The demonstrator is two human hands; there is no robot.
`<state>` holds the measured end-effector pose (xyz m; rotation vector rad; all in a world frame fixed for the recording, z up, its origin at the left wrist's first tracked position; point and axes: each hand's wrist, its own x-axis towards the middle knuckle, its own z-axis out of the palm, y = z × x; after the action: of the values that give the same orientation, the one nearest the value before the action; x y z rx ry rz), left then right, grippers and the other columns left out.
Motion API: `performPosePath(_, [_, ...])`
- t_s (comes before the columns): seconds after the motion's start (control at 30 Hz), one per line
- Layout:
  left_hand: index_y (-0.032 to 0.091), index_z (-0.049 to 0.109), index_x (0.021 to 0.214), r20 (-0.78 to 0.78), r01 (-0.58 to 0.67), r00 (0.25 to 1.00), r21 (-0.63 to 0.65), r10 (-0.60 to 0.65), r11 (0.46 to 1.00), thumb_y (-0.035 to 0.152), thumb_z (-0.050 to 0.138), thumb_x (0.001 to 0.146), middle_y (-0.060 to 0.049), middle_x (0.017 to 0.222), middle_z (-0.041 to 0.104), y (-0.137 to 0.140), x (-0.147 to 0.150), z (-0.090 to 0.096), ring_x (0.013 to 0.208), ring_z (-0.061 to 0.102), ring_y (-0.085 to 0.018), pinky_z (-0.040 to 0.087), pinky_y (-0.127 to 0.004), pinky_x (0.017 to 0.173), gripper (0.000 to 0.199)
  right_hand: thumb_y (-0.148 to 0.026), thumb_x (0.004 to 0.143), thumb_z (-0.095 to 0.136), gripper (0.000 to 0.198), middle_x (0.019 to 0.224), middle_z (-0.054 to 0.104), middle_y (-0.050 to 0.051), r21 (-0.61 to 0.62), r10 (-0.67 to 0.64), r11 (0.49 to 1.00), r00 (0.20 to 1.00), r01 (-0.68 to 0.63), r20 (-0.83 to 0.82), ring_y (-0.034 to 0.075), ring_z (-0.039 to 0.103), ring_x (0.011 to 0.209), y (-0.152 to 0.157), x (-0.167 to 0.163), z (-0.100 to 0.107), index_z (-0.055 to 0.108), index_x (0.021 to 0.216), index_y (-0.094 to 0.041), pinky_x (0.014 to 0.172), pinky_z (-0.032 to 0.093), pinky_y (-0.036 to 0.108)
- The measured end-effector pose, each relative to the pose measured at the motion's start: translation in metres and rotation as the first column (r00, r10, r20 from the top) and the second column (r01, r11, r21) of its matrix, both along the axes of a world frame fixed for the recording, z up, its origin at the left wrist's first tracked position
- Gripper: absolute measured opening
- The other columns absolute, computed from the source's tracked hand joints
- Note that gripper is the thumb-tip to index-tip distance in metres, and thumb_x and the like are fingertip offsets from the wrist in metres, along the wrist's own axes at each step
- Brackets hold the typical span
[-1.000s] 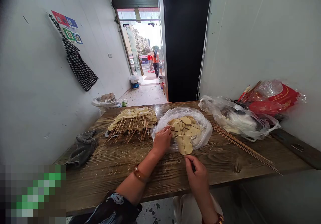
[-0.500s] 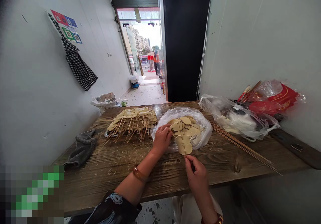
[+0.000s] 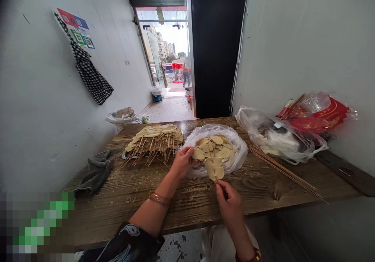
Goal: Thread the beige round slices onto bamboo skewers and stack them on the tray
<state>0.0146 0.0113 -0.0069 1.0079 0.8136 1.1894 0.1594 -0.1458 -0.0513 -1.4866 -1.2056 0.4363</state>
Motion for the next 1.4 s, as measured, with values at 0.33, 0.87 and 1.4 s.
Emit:
performPosePath(0.33, [0.013, 0.057, 0.082, 0.121, -0.005, 0.993, -0.046, 0.011, 0.999, 0.030, 0.083, 0.049, 0.002, 0.067, 0.062, 0.000, -0.003, 0.009, 0.055, 0.058, -0.010, 0.053, -0.024, 0.053, 0.045, -0.041, 0.086, 0.051, 0.032, 0.077, 0.071, 0.006, -0.034, 0.130, 0.991, 0.991, -0.129, 0.039, 0.018, 0.064, 0.068, -0.002, 0.003, 0.003, 0.072, 0.089, -0.018, 0.063, 0.050, 0.025])
performPosePath(0.87, [0.015, 0.053, 0.080, 0.146, -0.054, 0.988, 0.036, 0.048, 0.998, 0.030, 0.080, 0.056, 0.003, 0.070, 0.058, -0.003, -0.002, 0.014, 0.056, 0.055, -0.006, 0.052, -0.022, 0.055, 0.039, -0.037, 0.088, 0.049, 0.027, 0.081, 0.073, 0.004, -0.036, 0.230, 0.973, 0.963, -0.227, 0.143, 0.018, 0.067, 0.073, -0.001, 0.001, 0.008, 0.070, 0.085, -0.020, 0.065, 0.049, 0.023])
performPosePath(1.4, [0.014, 0.055, 0.075, 0.144, -0.040, 0.989, 0.079, 0.028, 0.996, 0.029, 0.081, 0.055, 0.003, 0.072, 0.055, -0.005, -0.001, 0.016, 0.063, 0.054, -0.007, 0.055, -0.023, 0.061, 0.036, -0.037, 0.088, 0.048, 0.028, 0.080, 0.072, 0.004, -0.054, 0.208, 0.978, 0.962, -0.202, 0.175, 0.017, 0.065, 0.072, 0.001, 0.001, 0.004, 0.070, 0.086, -0.020, 0.066, 0.048, 0.023])
